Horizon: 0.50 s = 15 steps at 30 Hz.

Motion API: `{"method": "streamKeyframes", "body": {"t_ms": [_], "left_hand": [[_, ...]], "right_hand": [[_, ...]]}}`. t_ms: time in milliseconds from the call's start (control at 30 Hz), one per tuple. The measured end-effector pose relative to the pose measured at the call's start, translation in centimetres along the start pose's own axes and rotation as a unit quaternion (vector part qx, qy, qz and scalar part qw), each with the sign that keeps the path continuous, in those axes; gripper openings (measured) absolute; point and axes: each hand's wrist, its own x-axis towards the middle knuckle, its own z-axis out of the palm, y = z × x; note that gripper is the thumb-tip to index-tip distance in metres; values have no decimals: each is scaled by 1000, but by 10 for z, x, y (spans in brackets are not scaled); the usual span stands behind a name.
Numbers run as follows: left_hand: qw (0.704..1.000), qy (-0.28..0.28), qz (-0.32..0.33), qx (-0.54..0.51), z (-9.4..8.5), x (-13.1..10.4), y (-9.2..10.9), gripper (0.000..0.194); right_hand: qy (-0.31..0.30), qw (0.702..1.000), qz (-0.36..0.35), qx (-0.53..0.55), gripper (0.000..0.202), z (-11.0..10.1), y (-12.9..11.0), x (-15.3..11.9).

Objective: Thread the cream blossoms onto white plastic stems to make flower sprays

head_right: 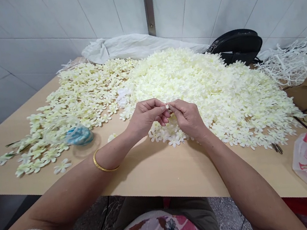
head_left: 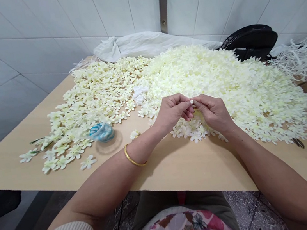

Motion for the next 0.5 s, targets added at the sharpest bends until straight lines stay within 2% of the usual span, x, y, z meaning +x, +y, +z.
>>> {"method": "streamKeyframes", "body": {"t_ms": [267,500], "left_hand": [[1000,3,0,-25,2,-1,-1,7],[1000,12,14,-17,1,-2,-1,15]], "right_hand": [[46,998,-18,-26,21,3,0,-1],[53,994,-81,-58,20,6,3,-1]]}}
